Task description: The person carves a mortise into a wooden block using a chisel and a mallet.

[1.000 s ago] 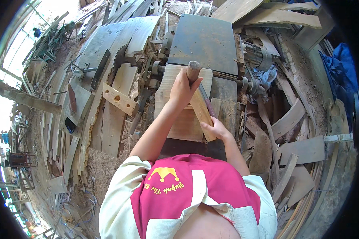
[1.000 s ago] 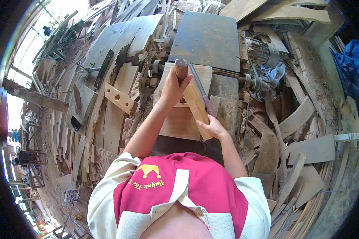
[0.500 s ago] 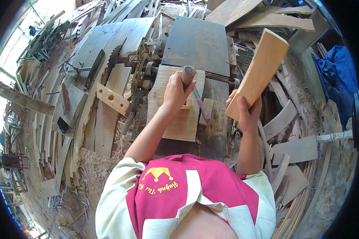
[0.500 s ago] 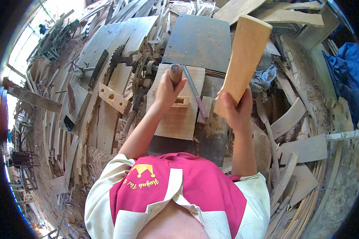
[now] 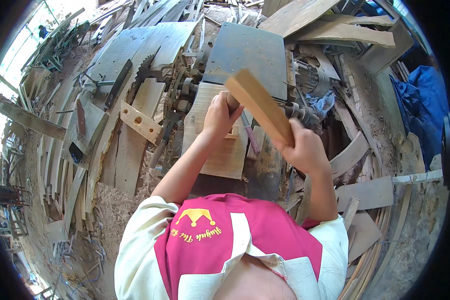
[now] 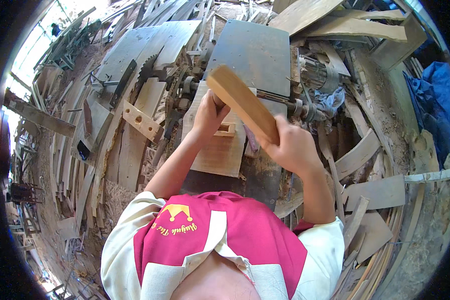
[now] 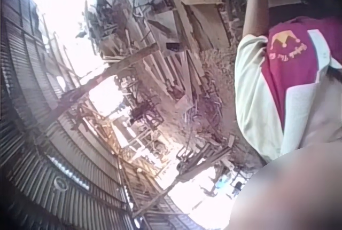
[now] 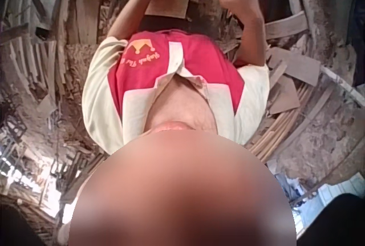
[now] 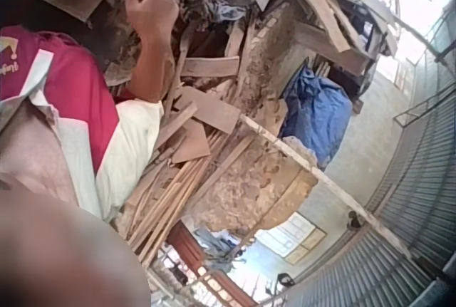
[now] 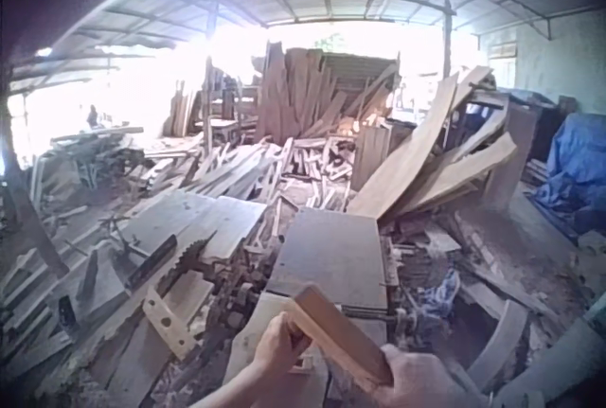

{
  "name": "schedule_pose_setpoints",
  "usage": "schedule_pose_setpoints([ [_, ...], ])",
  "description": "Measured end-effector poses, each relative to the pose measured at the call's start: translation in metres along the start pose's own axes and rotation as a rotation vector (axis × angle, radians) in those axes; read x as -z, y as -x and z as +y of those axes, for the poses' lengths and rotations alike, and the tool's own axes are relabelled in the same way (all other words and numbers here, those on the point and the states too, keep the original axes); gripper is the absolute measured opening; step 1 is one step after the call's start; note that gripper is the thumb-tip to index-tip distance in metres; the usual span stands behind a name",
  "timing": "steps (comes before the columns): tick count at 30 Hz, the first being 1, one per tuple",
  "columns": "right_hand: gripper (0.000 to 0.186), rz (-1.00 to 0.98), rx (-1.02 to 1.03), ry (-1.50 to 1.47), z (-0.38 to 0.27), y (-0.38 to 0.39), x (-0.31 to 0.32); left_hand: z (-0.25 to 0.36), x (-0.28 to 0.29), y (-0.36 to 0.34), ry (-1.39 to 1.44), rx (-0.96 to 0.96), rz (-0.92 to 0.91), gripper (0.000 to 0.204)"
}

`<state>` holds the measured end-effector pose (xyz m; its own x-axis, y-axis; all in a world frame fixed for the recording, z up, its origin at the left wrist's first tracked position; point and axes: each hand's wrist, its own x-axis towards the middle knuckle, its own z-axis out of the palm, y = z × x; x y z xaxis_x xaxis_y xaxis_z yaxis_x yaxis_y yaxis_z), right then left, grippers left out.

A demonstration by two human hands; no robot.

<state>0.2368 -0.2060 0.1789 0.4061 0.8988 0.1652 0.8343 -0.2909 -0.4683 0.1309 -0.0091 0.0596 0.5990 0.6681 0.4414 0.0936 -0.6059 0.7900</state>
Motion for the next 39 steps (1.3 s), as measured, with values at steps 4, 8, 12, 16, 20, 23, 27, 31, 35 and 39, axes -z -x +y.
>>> schedule_pose_setpoints([
  [4, 0.045, -0.016, 0.008, -0.275, 0.003, 0.004, 0.021, -0.002, 0.008, 0.001, -0.075, 0.071, 0.015, 0.039],
  [8, 0.043, 0.47, 0.136, -1.274, -0.008, -0.006, 0.003, 0.005, 0.006, -0.001, -0.055, 0.087, -0.014, 0.039],
  [12, 0.041, -0.122, -0.018, 0.06, 0.016, -0.014, 0.002, 0.002, -0.001, 0.001, 0.021, -0.04, 0.031, 0.039],
  [16, 0.04, 0.242, 0.02, -0.399, 0.025, -0.018, 0.004, 0.0, -0.001, -0.001, -0.022, 0.006, -0.009, 0.039],
  [20, 0.042, 0.52, 0.107, -1.259, 0.014, -0.014, -0.007, 0.0, -0.006, 0.0, -0.032, -0.007, -0.016, 0.041],
  [23, 0.043, -0.064, -0.075, -0.321, 0.013, -0.009, -0.005, 0.0, -0.01, 0.0, -0.007, -0.029, -0.011, 0.041],
  [27, 0.045, -0.057, -0.004, -0.71, 0.027, -0.001, 0.015, 0.0, -0.006, -0.002, -0.017, 0.018, -0.008, 0.041],
  [31, 0.058, 0.397, 0.162, -1.332, 0.018, 0.004, -0.002, 0.005, -0.004, 0.002, -0.037, 0.037, -0.05, 0.041],
  [35, 0.056, -0.062, -0.03, -0.096, 0.011, -0.007, -0.01, 0.001, -0.011, 0.003, -0.028, 0.045, -0.092, 0.041],
  [39, 0.052, 0.005, -0.03, -0.076, 0.0, -0.005, 0.018, 0.008, -0.01, 0.008, -0.097, -0.044, -0.092, 0.042],
])
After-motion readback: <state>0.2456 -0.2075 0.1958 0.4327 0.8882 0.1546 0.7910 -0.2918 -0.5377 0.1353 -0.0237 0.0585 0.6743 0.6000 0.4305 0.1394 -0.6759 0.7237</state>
